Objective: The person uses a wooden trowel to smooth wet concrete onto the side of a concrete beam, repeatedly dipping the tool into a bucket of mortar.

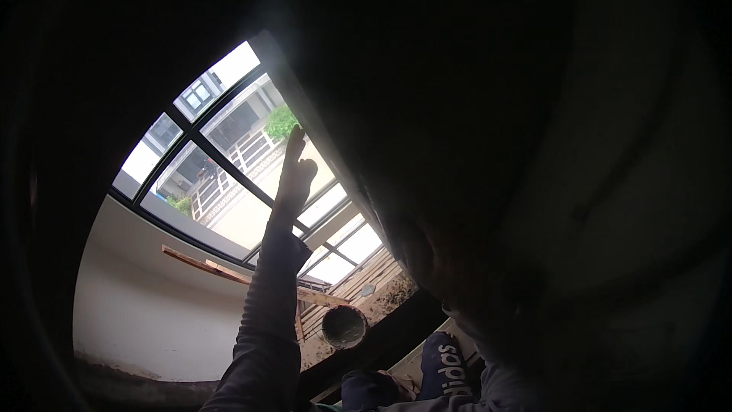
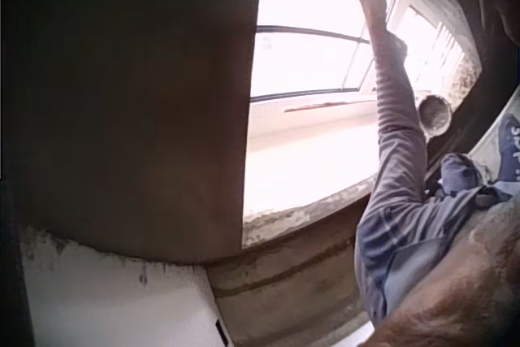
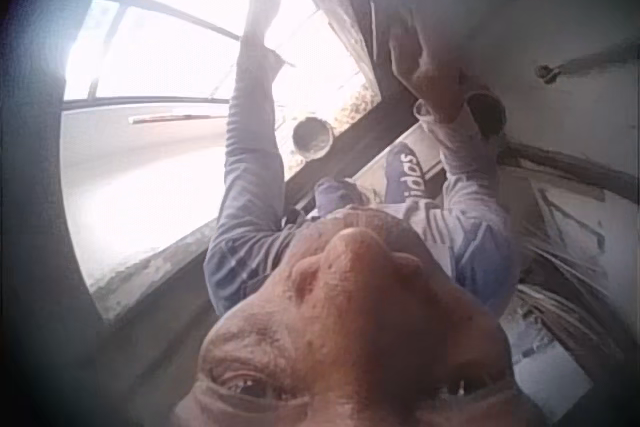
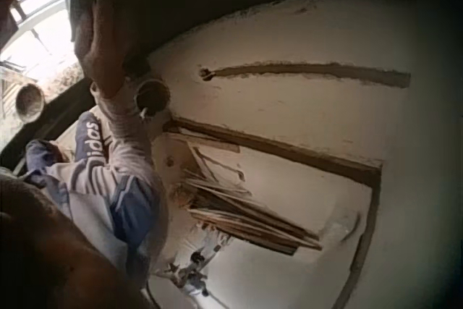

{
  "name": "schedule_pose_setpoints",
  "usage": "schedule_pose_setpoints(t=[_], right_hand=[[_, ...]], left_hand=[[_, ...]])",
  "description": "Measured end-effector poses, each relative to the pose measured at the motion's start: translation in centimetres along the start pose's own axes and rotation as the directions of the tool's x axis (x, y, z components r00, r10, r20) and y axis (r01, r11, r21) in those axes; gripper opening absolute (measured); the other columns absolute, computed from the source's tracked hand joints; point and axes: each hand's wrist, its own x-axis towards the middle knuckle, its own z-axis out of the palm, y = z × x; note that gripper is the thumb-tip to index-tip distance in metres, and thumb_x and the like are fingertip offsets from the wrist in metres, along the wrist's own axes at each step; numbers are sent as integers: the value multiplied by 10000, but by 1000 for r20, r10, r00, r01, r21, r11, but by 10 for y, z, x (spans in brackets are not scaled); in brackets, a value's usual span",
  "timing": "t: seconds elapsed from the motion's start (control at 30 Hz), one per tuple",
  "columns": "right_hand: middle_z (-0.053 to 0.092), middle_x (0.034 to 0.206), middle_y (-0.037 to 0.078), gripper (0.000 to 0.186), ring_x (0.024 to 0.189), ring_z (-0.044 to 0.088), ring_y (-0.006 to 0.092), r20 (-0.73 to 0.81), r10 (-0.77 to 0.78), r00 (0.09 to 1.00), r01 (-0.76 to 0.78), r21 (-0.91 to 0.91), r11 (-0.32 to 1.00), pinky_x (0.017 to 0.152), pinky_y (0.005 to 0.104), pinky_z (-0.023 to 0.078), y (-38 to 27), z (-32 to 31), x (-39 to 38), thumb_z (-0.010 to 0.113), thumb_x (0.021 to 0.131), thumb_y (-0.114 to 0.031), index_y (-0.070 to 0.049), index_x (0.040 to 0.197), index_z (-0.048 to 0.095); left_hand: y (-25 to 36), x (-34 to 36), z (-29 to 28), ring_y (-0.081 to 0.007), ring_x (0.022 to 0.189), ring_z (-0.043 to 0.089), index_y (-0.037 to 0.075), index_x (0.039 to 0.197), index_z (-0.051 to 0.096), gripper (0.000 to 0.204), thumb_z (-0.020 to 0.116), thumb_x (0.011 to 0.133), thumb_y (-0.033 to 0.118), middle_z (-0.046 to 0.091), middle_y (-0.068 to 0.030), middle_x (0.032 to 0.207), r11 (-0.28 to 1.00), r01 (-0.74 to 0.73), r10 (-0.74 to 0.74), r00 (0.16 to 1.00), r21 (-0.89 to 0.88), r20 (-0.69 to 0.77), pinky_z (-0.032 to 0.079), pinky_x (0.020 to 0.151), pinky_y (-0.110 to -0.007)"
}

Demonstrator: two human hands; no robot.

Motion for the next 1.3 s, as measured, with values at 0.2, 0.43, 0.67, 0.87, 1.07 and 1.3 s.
schedule_pose_setpoints(t=[0.2,0.43,0.67,0.87,1.07,1.3], right_hand=[[556,1106,151,308,1003,560,282,-120,77,990,-37,301,953,848,340,462,-32,-22,74,546,840,-120,-4,1125,531],[574,1071,154,302,987,570,286,-84,153,985,-123,288,950,825,337,476,-16,5,72,547,836,-103,5,1118,533],[586,1036,167,304,961,580,294,-64,294,954,-269,259,928,808,346,482,-16,-20,77,549,828,-83,4,1119,534],[590,1014,172,294,911,591,320,-117,253,960,-212,282,935,804,343,477,-26,-20,100,565,814,-82,-33,1104,559],[584,1053,158,309,955,585,281,30,440,897,-434,242,868,825,332,475,5,1,63,547,826,-66,16,1123,521],[559,1114,158,360,1001,566,259,-33,162,986,-153,185,971,830,322,471,-2,17,60,549,831,-66,13,1173,470]], left_hand=[[-36,-104,-6,-296,1180,416,23,1312,333,502,504,893,242,374,-186,1309,965,260,-251,957,-42,146,413,920,-362],[-58,-356,-28,-236,1067,525,-10,1223,457,524,522,870,371,531,-154,1187,618,762,-685,402,192,607,425,880,-317],[-1,-541,-122,-145,807,559,16,1048,568,418,491,880,391,618,-70,862,431,769,-714,-28,471,699,455,682,-317],[14,-554,-148,-239,1040,545,-21,1204,477,484,541,860,313,566,-167,1137,243,913,-877,62,328,477,432,857,-317],[25,-546,-130,-166,891,579,-1,1197,495,405,538,863,225,602,-84,1036,145,988,-899,111,49,423,458,785,-289],[27,-562,-140,-179,922,587,28,1188,516,423,530,834,260,619,-97,1023,239,933,-905,114,268,410,455,803,-298]])
